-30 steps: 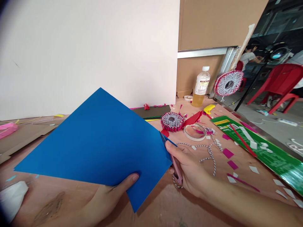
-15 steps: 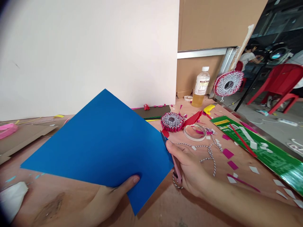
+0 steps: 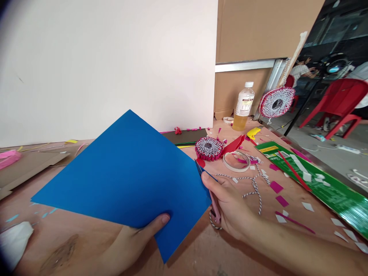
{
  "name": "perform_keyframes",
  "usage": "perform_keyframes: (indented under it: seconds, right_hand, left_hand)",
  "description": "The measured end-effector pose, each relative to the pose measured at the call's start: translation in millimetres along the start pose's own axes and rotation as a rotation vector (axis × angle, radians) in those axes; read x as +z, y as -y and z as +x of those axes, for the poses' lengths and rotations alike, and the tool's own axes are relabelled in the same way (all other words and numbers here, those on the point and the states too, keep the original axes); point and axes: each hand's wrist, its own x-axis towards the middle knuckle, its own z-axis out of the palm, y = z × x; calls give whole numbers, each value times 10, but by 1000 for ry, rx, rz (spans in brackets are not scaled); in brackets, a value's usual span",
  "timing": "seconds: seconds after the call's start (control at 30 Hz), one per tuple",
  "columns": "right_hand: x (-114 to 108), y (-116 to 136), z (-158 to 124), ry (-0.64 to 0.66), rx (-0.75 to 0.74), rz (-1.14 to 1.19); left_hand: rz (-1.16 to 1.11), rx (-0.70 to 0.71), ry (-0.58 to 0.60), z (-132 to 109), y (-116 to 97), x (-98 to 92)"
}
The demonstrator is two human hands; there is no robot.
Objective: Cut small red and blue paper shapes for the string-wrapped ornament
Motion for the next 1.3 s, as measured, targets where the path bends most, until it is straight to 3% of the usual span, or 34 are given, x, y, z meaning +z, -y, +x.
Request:
perform_keyframes:
  seconds: [0.2, 0.33, 0.47, 0.87, 1.13, 1.3]
  right_hand:
    - [23, -16, -3, -64, 54, 43]
    - [44, 22, -14, -2, 68, 98]
    - [40, 49, -29, 25, 61, 112]
    - [49, 88, -11, 12, 53, 47]
    - [-90, 158, 135, 33, -143, -187]
    - [-89, 130, 143, -36, -185, -218]
  left_hand:
    - [76, 19, 143, -22, 32, -37]
    - [116, 35, 288, -28, 11, -47]
    - [142, 38, 337, -26, 21, -41]
    - [89, 10, 229, -48, 17, -11]
    - [-78, -30, -26, 39, -79, -48]
    - [-149, -52, 11, 50, -68, -39]
